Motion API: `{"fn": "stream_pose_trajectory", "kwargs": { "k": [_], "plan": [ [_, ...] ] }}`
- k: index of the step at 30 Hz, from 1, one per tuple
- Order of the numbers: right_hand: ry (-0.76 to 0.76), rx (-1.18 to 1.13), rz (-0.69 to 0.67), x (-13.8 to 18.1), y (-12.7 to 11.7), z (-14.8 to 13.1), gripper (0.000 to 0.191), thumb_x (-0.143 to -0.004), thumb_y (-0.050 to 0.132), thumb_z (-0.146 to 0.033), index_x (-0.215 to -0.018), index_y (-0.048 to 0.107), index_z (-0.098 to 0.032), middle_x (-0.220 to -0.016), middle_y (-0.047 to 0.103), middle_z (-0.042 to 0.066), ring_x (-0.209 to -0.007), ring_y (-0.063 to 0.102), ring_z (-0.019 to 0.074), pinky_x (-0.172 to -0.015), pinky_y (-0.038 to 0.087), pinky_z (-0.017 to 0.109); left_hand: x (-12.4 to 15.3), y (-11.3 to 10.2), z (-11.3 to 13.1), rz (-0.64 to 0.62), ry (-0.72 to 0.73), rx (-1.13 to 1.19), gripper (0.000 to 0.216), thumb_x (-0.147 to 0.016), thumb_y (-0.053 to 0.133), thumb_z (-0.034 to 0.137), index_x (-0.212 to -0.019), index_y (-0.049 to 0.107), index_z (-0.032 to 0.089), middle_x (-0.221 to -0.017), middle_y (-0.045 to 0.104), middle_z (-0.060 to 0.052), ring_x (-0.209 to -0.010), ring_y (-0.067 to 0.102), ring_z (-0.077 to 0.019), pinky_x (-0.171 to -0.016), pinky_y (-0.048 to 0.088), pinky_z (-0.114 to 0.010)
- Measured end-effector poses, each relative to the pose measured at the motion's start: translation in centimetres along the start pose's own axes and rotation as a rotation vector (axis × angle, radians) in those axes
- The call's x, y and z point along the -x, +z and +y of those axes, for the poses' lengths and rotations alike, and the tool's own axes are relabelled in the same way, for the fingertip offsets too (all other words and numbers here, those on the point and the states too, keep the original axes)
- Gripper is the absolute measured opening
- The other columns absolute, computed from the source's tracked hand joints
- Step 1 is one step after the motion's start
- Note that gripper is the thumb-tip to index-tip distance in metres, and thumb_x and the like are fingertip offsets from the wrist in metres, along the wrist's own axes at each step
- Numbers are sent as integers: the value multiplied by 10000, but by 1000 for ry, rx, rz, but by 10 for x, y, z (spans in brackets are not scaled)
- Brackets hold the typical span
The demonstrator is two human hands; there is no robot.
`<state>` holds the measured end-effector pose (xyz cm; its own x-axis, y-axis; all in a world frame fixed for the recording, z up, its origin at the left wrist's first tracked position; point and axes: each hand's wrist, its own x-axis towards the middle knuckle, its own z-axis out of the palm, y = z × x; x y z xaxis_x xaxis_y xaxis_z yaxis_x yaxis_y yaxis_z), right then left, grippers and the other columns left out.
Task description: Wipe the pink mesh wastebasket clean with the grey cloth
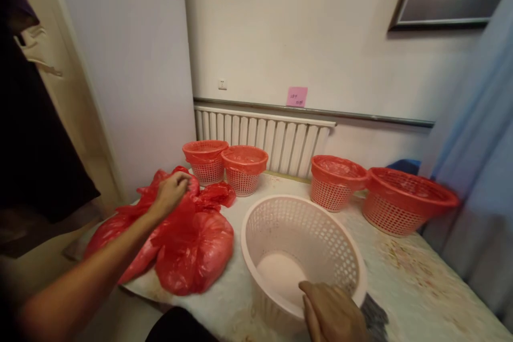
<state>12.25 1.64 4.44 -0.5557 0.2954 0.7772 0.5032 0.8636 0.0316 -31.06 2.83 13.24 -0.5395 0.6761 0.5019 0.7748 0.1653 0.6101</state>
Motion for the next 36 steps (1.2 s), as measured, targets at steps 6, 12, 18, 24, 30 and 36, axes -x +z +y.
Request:
{"fn": "stream_pose_trajectory", "kwargs": {
  "k": [6,12,18,24,30,36],
  "plan": [
    [131,30,9,-6,2,-15,200,-907,415,-177,-924,614,-173,-693,616,35,-655,580,170,-629,412,302,147,42,125,-216,509,387,190,-886,419,180,-955,596,193,-932,668,-46,-878,626,-164,-796,491,-284],
    [220,-117,109,9,1,-15,193,-903,418,-163,-976,596,-182,-787,623,50,-744,577,189,-677,428,330,225,75,177,-449,657,59,154,-903,481,273,-928,605,186,-849,700,-65,-805,651,-220,-738,497,-342],
    [655,-183,488,57,2,15,289,-906,412,-225,-1157,550,-188,-1147,608,99,-1078,559,226,-940,432,421,226,80,179,-467,787,-241,286,-845,561,469,-786,603,192,-774,699,-50,-764,649,-264,-704,468,-396],
    [824,57,-8,131,48,88,476,-821,488,-349,-1233,533,-114,-1268,555,163,-1207,477,294,-1028,358,462,233,81,175,-360,792,-228,252,-870,539,434,-779,568,201,-781,665,-31,-778,615,-254,-721,420,-396],
    [823,204,-441,192,92,98,468,-771,550,-286,-1232,568,-204,-1319,528,126,-1230,447,320,-974,371,466,234,86,175,-317,798,-238,240,-872,539,428,-775,552,209,-783,647,-23,-774,593,-245,-700,389,-381],
    [1096,-194,-10,189,92,100,361,-646,549,-211,-985,672,-216,-1007,675,68,-1033,570,272,-941,403,373,234,87,174,-271,809,-261,251,-884,515,429,-768,550,209,-773,637,-26,-773,584,-248,-701,371,-382]
  ]
}}
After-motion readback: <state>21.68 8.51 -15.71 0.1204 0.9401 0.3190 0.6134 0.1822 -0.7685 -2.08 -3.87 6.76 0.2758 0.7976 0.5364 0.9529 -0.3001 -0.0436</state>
